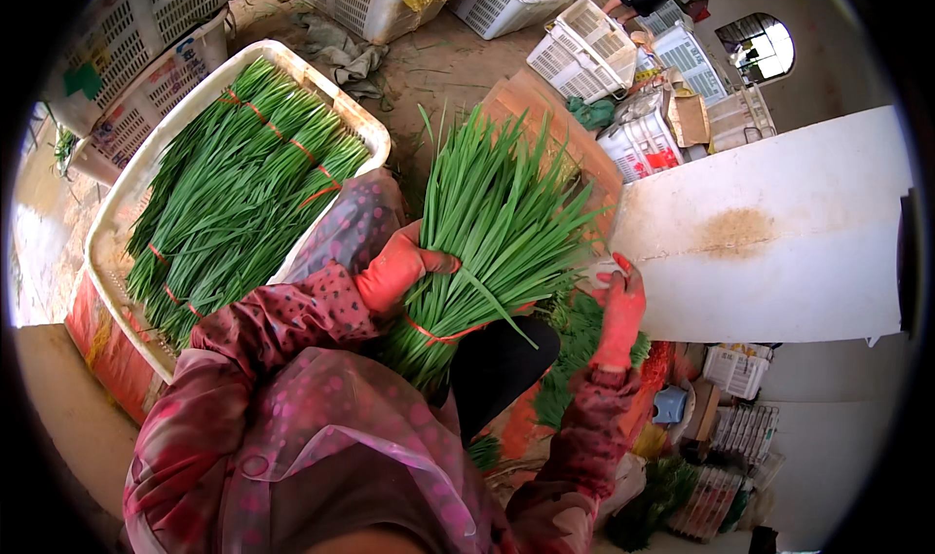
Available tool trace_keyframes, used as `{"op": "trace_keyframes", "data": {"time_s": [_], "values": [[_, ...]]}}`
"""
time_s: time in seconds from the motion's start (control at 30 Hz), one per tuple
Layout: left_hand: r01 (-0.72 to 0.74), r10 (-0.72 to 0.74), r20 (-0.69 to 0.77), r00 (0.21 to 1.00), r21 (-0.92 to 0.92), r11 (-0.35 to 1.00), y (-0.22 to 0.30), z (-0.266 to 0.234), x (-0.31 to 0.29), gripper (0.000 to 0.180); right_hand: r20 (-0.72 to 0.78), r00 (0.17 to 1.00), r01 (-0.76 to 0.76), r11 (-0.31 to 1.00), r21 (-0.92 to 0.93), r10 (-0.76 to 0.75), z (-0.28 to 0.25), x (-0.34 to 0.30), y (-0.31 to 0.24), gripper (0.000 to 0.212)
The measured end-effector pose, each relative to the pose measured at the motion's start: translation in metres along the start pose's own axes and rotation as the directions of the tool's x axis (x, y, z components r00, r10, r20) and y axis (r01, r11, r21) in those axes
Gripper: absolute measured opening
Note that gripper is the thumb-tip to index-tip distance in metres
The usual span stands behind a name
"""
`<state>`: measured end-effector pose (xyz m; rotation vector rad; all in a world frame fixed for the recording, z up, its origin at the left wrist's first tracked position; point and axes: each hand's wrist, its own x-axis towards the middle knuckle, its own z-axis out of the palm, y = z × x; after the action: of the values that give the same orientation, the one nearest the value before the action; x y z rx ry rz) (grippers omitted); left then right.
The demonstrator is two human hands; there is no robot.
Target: The person trims the ends of bundled green onions using a large knife on a wooden block and then places the trimmed bundles into a plastic crate.
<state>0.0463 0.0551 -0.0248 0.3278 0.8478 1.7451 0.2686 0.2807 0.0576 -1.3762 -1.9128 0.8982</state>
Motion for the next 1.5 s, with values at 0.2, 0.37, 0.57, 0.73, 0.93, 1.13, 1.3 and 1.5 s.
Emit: {"op": "trace_keyframes", "data": {"time_s": [0.2,0.37,0.57,0.73,0.93,1.13,1.3,1.5], "values": [[-0.073,0.071,0.024,0.997,0.080,0.994,-0.006,0.002,0.007,0.059,-0.025,0.966,0.260,0.964,0.054,-0.259,0.014,-0.046,-0.044,0.022],[-0.041,0.034,0.042,0.999,0.166,0.985,-0.014,0.005,0.009,0.059,0.224,0.553,0.814,0.462,-0.352,-0.803,0.046,-0.060,-0.082,0.030],[-0.103,0.094,0.062,0.994,0.144,0.984,-0.001,0.000,0.003,0.054,0.079,0.773,0.623,0.728,-0.286,-0.630,0.025,-0.035,-0.062,0.036],[0.051,-0.051,-0.014,0.999,0.010,0.999,0.004,0.008,-0.004,0.045,0.008,0.968,0.251,0.966,0.065,-0.252,-0.010,-0.046,-0.061,0.026],[0.049,-0.046,-0.067,0.997,0.038,0.998,0.006,0.001,-0.007,0.044,0.338,0.764,0.645,0.647,-0.407,-0.549,0.001,-0.068,-0.026,0.031],[0.039,-0.032,-0.120,0.992,0.057,0.998,0.005,-0.005,-0.011,0.043,0.496,0.668,0.738,0.410,-0.536,-0.554,0.030,-0.084,-0.021,0.023],[-0.075,0.083,-0.027,0.996,0.217,0.973,-0.004,-0.006,-0.008,0.048,0.146,0.728,0.668,0.646,-0.371,-0.669,0.054,-0.081,0.026,0.008],[-0.051,0.049,0.024,0.998,0.069,0.996,-0.003,0.002,-0.005,0.053,0.094,0.988,0.110,0.985,0.135,-0.123,0.025,-0.071,-0.042,0.016]]}}
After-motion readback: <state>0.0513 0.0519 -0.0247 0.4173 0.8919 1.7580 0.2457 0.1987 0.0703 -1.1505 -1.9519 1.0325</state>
